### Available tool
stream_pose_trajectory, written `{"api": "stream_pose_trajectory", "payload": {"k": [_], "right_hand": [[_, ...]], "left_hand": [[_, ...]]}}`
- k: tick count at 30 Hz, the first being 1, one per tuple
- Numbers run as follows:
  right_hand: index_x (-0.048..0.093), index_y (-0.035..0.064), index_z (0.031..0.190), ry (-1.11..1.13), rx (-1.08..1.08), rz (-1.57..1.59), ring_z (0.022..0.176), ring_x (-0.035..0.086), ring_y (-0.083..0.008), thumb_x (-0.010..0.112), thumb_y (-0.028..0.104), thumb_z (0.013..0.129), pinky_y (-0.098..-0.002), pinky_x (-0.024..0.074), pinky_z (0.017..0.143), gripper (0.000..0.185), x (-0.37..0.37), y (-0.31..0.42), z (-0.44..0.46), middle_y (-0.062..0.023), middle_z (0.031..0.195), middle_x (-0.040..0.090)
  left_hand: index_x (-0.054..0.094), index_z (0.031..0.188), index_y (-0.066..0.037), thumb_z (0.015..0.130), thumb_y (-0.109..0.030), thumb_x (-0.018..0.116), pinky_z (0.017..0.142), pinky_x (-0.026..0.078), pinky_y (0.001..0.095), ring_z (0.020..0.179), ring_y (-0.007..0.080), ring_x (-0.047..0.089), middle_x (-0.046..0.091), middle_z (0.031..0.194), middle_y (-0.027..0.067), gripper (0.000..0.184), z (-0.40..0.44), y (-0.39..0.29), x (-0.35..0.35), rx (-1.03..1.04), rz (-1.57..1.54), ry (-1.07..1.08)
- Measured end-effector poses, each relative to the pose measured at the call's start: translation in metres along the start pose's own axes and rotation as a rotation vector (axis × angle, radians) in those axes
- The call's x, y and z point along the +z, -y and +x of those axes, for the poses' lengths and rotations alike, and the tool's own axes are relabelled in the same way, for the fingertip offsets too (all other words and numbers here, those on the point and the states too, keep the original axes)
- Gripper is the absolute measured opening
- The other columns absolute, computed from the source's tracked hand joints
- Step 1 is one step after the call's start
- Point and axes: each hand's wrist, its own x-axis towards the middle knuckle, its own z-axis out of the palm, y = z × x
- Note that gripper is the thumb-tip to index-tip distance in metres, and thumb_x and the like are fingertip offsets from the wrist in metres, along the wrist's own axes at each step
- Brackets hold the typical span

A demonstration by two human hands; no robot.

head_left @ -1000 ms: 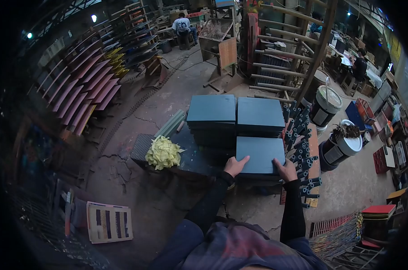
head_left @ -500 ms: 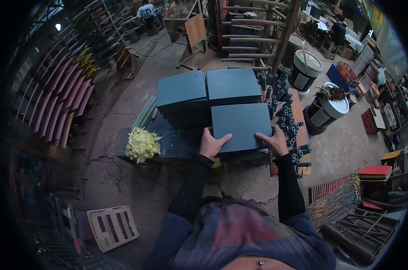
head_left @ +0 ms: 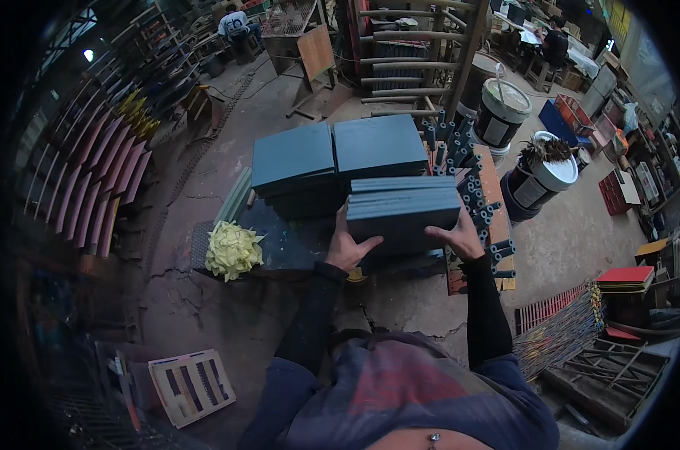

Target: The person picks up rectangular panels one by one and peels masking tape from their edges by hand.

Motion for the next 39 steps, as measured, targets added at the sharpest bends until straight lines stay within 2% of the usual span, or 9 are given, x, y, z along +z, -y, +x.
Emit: {"api": "stream_pose_trajectory", "payload": {"k": [1,5,13,16,18,21,28,33,39], "right_hand": [[0.027,0.0028,0.142,0.003,0.094,-0.102,0.124,0.043,-0.0253,0.085,0.025,0.066,-0.0361,0.0337,0.106,0.098,0.0,-0.006,-0.002,-0.0158,0.132,0.046],[0.028,0.0027,0.142,-0.051,0.06,-0.065,0.122,0.046,-0.0242,0.084,0.025,0.068,-0.0346,0.0357,0.104,0.096,0.004,-0.02,-0.004,-0.0145,0.131,0.048],[0.032,0.0037,0.14,0.013,0.204,0.212,0.118,0.048,-0.0239,0.082,0.02,0.07,-0.0348,0.0391,0.101,0.087,0.005,-0.021,0.01,-0.0141,0.127,0.052],[0.035,0.0034,0.139,0.039,0.219,0.175,0.118,0.049,-0.0243,0.082,0.02,0.07,-0.0354,0.0394,0.101,0.085,0.003,-0.028,0.012,-0.0137,0.127,0.053],[0.036,0.0029,0.138,-0.044,0.089,-0.032,0.12,0.048,-0.0244,0.081,0.02,0.069,-0.0363,0.0374,0.103,0.084,0.004,-0.035,0.008,-0.0135,0.127,0.053],[0.032,0.0043,0.141,-0.08,-0.057,-0.004,0.123,0.045,-0.0247,0.081,0.018,0.069,-0.0372,0.0332,0.106,0.088,0.004,-0.025,-0.001,-0.0148,0.131,0.05],[0.017,0.0036,0.147,-0.01,0.053,-0.032,0.127,0.042,-0.0258,0.084,0.027,0.066,-0.0356,0.0315,0.108,0.108,-0.003,-0.007,-0.011,-0.0177,0.137,0.043],[0.018,0.002,0.147,-0.008,0.067,-0.007,0.129,0.039,-0.025,0.084,0.028,0.067,-0.035,0.0289,0.109,0.108,0.006,-0.023,-0.007,-0.018,0.139,0.042],[0.021,0.0019,0.146,-0.015,0.105,0.036,0.126,0.043,-0.0245,0.083,0.026,0.068,-0.0343,0.0326,0.107,0.102,0.008,-0.023,0.006,-0.017,0.136,0.045]], "left_hand": [[0.019,0.145,-0.004,0.065,-0.023,0.084,0.106,0.035,0.0396,0.129,0.0326,0.038,0.033,0.14,0.018,0.105,-0.005,0.011,0.006,-0.034,0.036,-0.009],[0.016,0.147,-0.006,0.067,-0.024,0.083,0.108,0.033,0.0399,0.133,0.0332,0.033,0.029,0.144,0.0196,0.106,-0.008,0.022,0.009,-0.053,-0.008,-0.008],[0.013,0.148,-0.006,0.07,-0.026,0.081,0.102,0.039,0.0388,0.122,0.0328,0.048,0.044,0.137,0.0217,0.105,0.007,0.018,0.01,-0.053,-0.176,0.025],[0.014,0.148,-0.006,0.072,-0.026,0.08,0.103,0.037,0.0375,0.125,0.0326,0.045,0.041,0.139,0.0217,0.102,0.006,0.022,0.01,-0.109,-0.133,0.035],[0.016,0.148,-0.005,0.072,-0.023,0.08,0.105,0.035,0.0376,0.128,0.0326,0.042,0.037,0.142,0.021,0.101,0.001,0.031,0.015,-0.045,-0.001,-0.054],[0.015,0.148,-0.006,0.071,-0.017,0.08,0.107,0.033,0.0382,0.132,0.0321,0.037,0.035,0.144,0.0201,0.101,-0.009,0.013,0.016,0.065,-0.042,-0.114],[0.007,0.149,-0.008,0.071,-0.019,0.081,0.105,0.036,0.0373,0.127,0.0297,0.044,0.037,0.142,0.0195,0.108,-0.007,-0.008,0.001,0.017,-0.144,-0.022],[0.005,0.149,-0.009,0.071,-0.019,0.081,0.104,0.036,0.0374,0.126,0.0298,0.045,0.04,0.14,0.0191,0.11,-0.005,-0.01,0.002,0.004,-0.141,-0.03],[0.009,0.149,-0.007,0.071,-0.021,0.08,0.104,0.037,0.0385,0.126,0.0315,0.045,0.04,0.14,0.0198,0.106,0.004,-0.01,0.006,-0.061,-0.11,-0.041]]}}
